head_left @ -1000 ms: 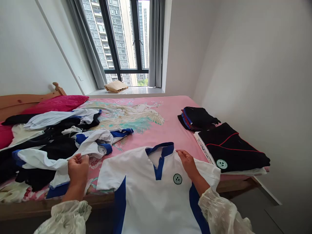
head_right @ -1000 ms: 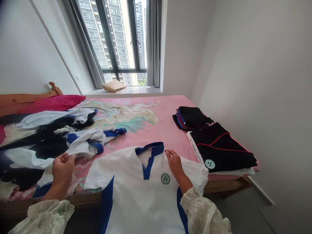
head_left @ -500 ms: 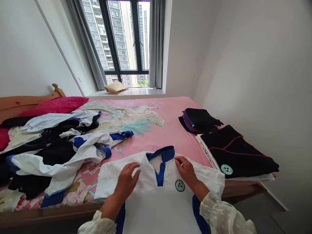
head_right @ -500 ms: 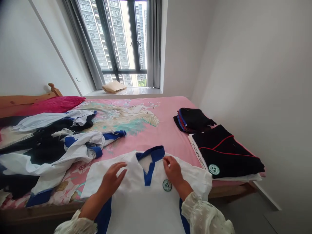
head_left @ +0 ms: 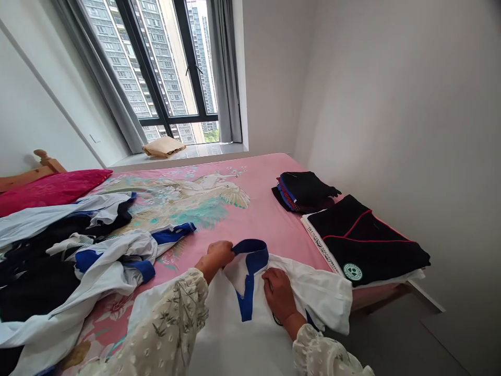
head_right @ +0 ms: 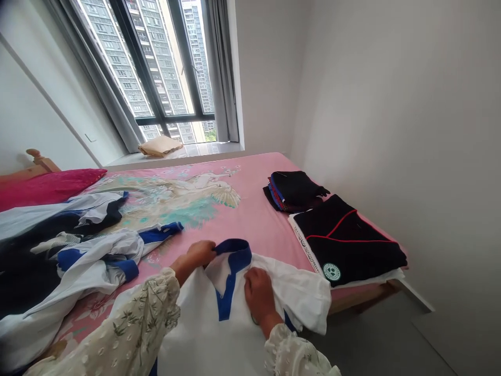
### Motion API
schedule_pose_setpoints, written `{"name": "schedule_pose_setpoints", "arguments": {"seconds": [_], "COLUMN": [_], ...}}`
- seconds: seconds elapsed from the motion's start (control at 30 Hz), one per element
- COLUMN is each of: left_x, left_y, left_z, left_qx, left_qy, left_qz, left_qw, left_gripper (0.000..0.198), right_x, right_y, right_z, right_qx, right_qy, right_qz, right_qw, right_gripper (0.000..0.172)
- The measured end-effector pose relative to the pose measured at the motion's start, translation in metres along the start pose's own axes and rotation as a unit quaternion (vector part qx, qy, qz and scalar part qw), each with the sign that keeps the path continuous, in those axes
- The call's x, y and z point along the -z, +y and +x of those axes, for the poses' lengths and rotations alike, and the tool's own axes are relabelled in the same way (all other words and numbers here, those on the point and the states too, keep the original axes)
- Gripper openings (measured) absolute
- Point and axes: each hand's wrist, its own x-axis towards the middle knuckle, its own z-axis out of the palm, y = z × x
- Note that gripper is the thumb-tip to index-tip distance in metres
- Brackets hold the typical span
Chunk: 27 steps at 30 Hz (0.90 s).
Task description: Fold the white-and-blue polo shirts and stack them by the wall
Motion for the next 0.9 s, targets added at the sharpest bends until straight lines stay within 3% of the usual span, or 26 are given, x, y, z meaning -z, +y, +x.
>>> {"name": "schedule_pose_setpoints", "arguments": {"seconds": [0.1, 0.23, 0.4, 0.6, 0.73, 0.9], "left_x": [0.017, 0.022, -0.001, -0.043, -0.053, -0.064], "left_y": [0.009, 0.016, 0.017, 0.004, -0.013, -0.033], "left_z": [0.025, 0.031, 0.0, -0.042, -0.043, -0.06], "left_qx": [0.037, 0.074, 0.075, 0.016, 0.042, 0.016], "left_qy": [-0.016, 0.033, 0.102, 0.014, 0.025, 0.065], "left_qz": [-0.084, -0.179, -0.173, -0.08, -0.162, -0.3], "left_qw": [0.996, 0.98, 0.977, 0.997, 0.986, 0.952], "left_gripper": [0.024, 0.031, 0.04, 0.035, 0.026, 0.045], "right_x": [0.001, 0.003, 0.002, 0.0, -0.001, -0.002], "right_y": [-0.002, -0.003, -0.001, 0.002, 0.003, 0.003], "right_z": [0.0, 0.0, 0.001, 0.001, -0.001, -0.002], "right_qx": [-0.004, -0.008, -0.012, -0.01, -0.006, -0.007], "right_qy": [0.004, 0.011, 0.01, 0.007, 0.012, 0.016], "right_qz": [0.008, 0.015, 0.015, 0.015, 0.017, 0.007], "right_qw": [1.0, 1.0, 1.0, 1.0, 1.0, 1.0], "right_gripper": [0.02, 0.019, 0.018, 0.018, 0.018, 0.016]}}
